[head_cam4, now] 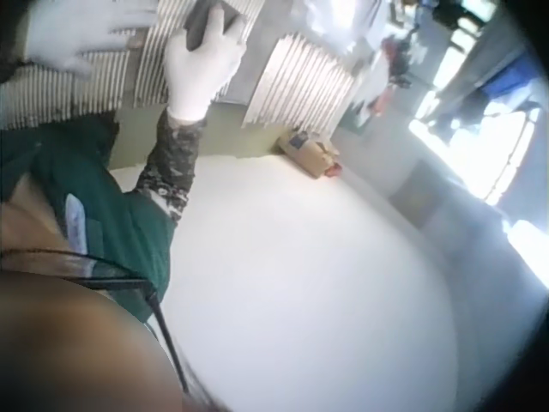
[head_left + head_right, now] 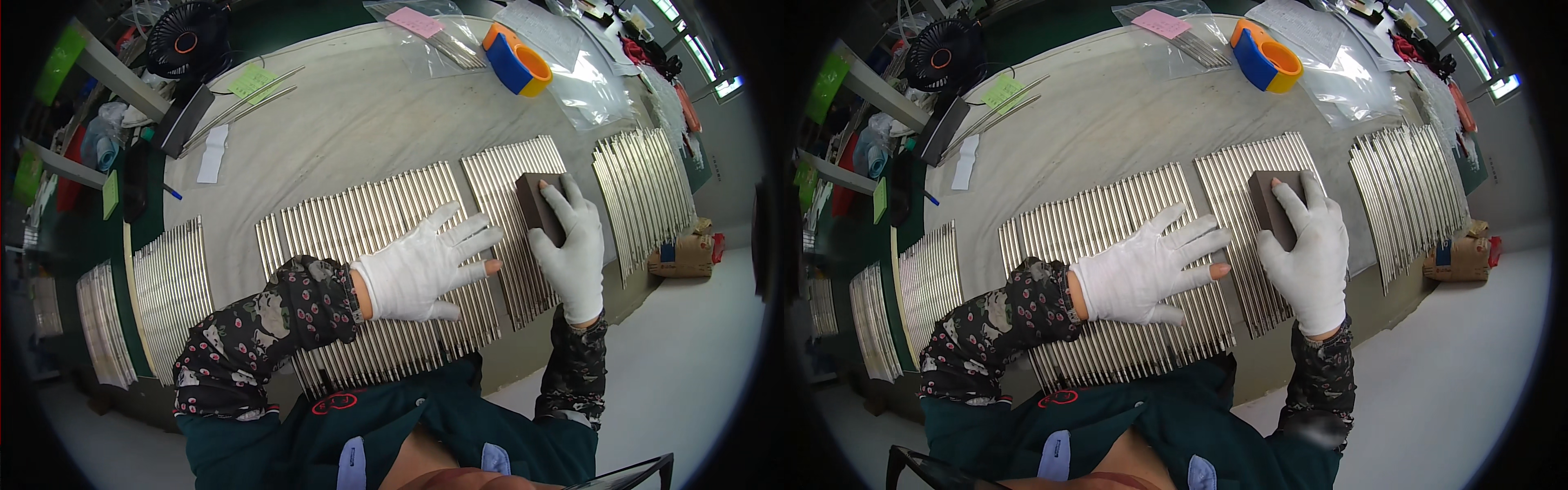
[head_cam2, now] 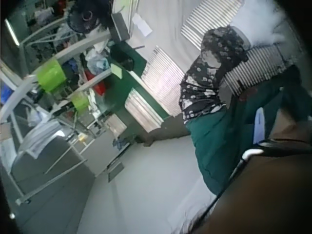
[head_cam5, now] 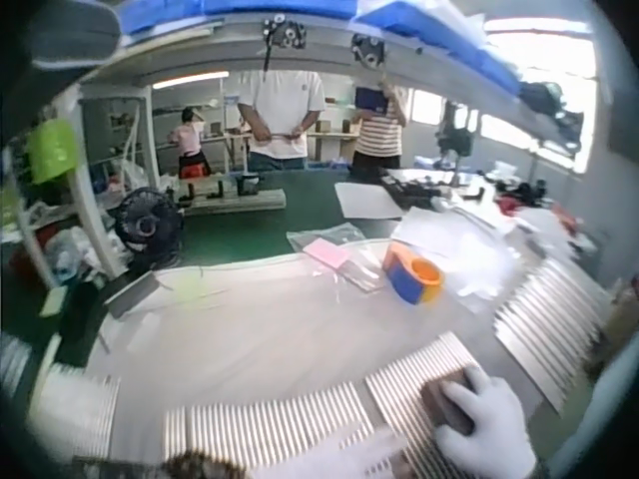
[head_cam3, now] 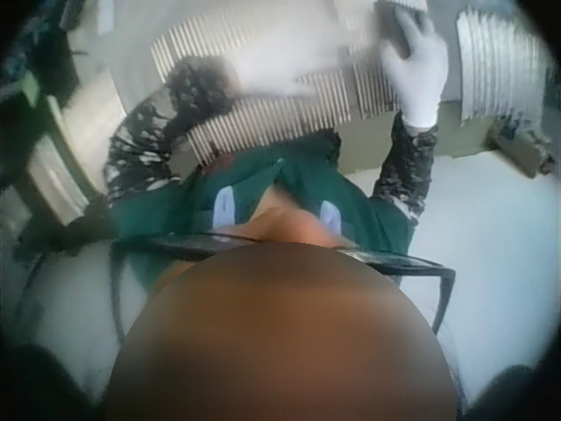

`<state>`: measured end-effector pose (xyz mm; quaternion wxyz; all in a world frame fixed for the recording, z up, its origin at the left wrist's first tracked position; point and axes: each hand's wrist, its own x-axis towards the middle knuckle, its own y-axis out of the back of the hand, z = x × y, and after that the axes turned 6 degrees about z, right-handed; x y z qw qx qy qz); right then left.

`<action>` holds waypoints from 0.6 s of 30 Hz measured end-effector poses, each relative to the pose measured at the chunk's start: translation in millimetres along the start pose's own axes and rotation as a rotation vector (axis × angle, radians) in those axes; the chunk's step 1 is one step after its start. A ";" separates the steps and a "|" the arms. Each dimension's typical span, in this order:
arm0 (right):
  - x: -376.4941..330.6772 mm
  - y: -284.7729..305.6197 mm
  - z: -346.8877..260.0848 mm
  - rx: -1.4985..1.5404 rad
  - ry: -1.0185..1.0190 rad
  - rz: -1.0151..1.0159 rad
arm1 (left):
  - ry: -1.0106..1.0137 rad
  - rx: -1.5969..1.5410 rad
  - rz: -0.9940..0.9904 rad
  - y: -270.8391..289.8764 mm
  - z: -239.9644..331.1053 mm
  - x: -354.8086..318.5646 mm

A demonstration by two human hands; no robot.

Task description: Sanding a stack of thin metal strips on a workbench using a manual sanding block.

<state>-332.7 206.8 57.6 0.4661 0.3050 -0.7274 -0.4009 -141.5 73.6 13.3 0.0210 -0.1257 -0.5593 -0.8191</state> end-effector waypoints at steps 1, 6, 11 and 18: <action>6.0 -2.5 -7.2 0.009 0.021 -0.013 | -0.010 0.008 -0.014 1.4 2.5 7.5; 31.6 -27.0 -62.5 0.123 0.170 -0.154 | 0.130 -0.053 -0.419 5.1 4.9 25.8; 52.9 -47.4 -56.1 -0.037 0.188 -0.167 | 0.071 -0.035 -0.034 -5.6 5.5 13.0; 44.3 -50.5 -74.8 0.128 0.399 -0.180 | 0.182 -0.240 -0.125 -20.4 3.0 7.6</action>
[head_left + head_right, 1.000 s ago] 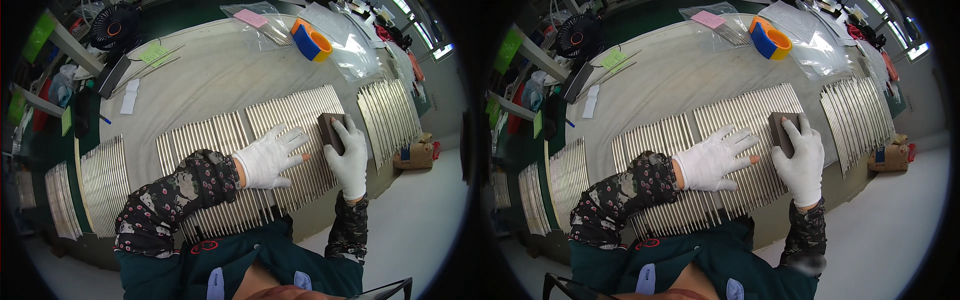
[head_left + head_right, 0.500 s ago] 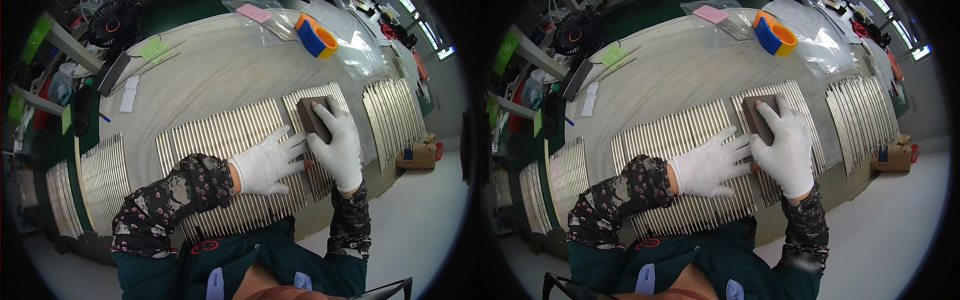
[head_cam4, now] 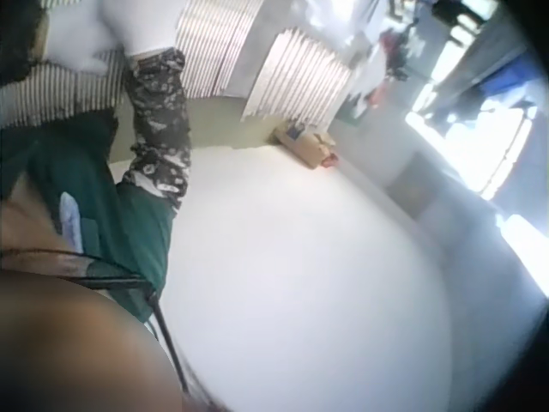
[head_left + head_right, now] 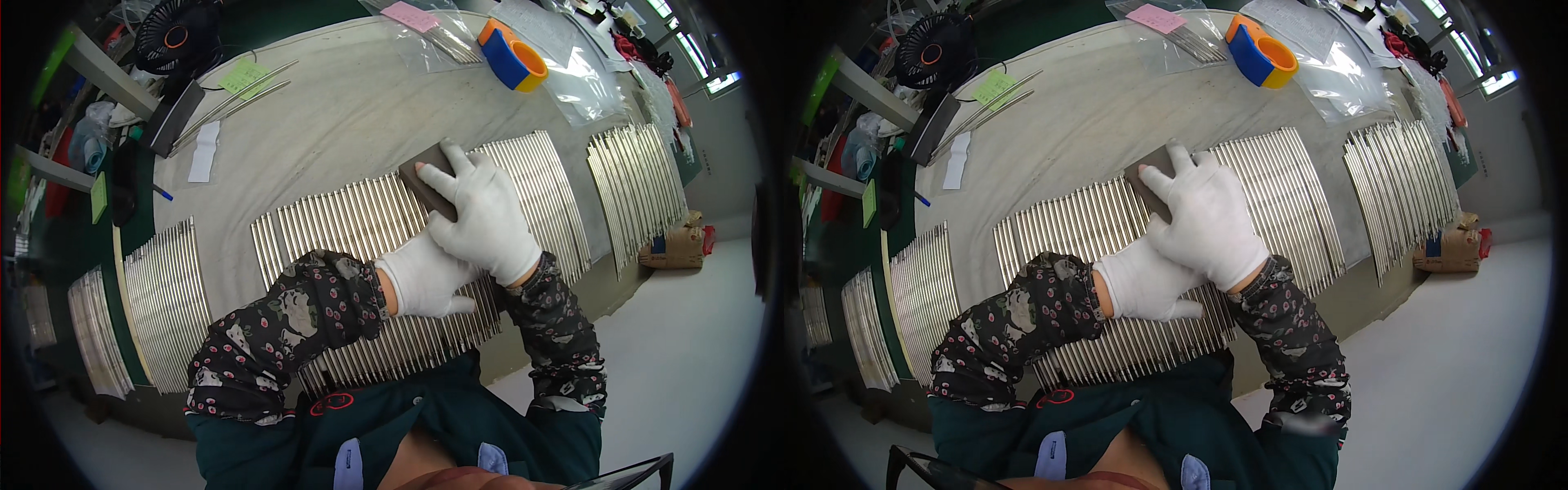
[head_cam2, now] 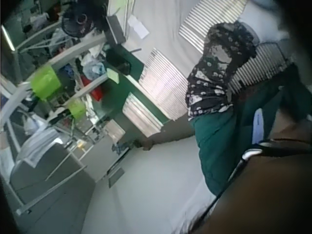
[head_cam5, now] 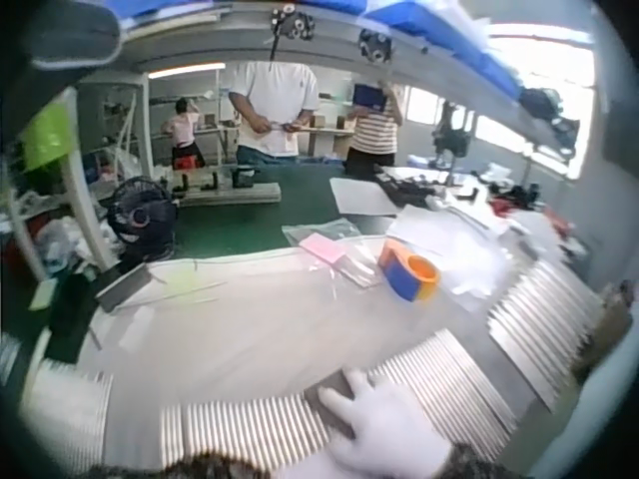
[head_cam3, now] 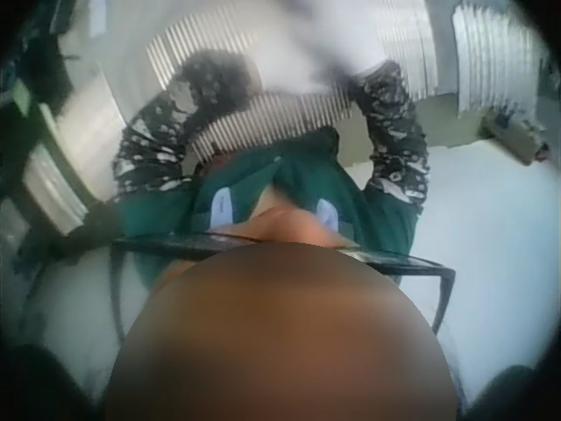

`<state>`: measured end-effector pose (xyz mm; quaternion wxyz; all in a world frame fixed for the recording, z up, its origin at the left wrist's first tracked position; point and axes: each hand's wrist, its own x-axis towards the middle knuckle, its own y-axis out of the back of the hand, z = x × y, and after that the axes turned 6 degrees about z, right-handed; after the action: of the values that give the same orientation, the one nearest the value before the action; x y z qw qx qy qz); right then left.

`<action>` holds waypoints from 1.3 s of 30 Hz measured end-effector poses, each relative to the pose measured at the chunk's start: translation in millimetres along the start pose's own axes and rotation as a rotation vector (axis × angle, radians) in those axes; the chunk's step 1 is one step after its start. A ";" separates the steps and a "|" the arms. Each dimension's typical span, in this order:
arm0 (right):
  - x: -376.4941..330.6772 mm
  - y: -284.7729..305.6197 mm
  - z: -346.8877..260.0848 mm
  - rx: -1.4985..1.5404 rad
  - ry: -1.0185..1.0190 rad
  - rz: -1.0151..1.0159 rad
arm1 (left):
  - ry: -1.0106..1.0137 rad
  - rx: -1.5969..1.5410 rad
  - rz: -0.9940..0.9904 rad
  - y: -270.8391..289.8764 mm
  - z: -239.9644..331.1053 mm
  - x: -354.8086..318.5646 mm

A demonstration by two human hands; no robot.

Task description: Sanding a stack of thin metal strips on a workbench using a manual sanding block.

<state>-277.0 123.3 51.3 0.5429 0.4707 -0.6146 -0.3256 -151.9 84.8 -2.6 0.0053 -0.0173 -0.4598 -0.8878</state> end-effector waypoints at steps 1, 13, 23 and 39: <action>4.4 4.8 15.3 -0.118 -0.157 -0.034 | -0.085 0.099 0.103 4.4 1.1 1.6; -30.8 51.2 67.3 -0.118 -0.329 0.230 | -0.202 0.220 0.219 7.8 3.3 6.6; -102.4 86.5 90.0 0.030 -0.515 0.266 | -0.251 0.281 0.222 11.3 15.4 89.9; -48.2 51.9 78.0 -0.038 -0.233 0.191 | -0.221 0.335 0.097 5.4 8.1 78.3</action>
<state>-366.2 177.5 65.7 0.5052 0.3587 -0.7092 -0.3364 -229.8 88.9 9.3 0.0003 -0.1353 -0.5977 -0.7902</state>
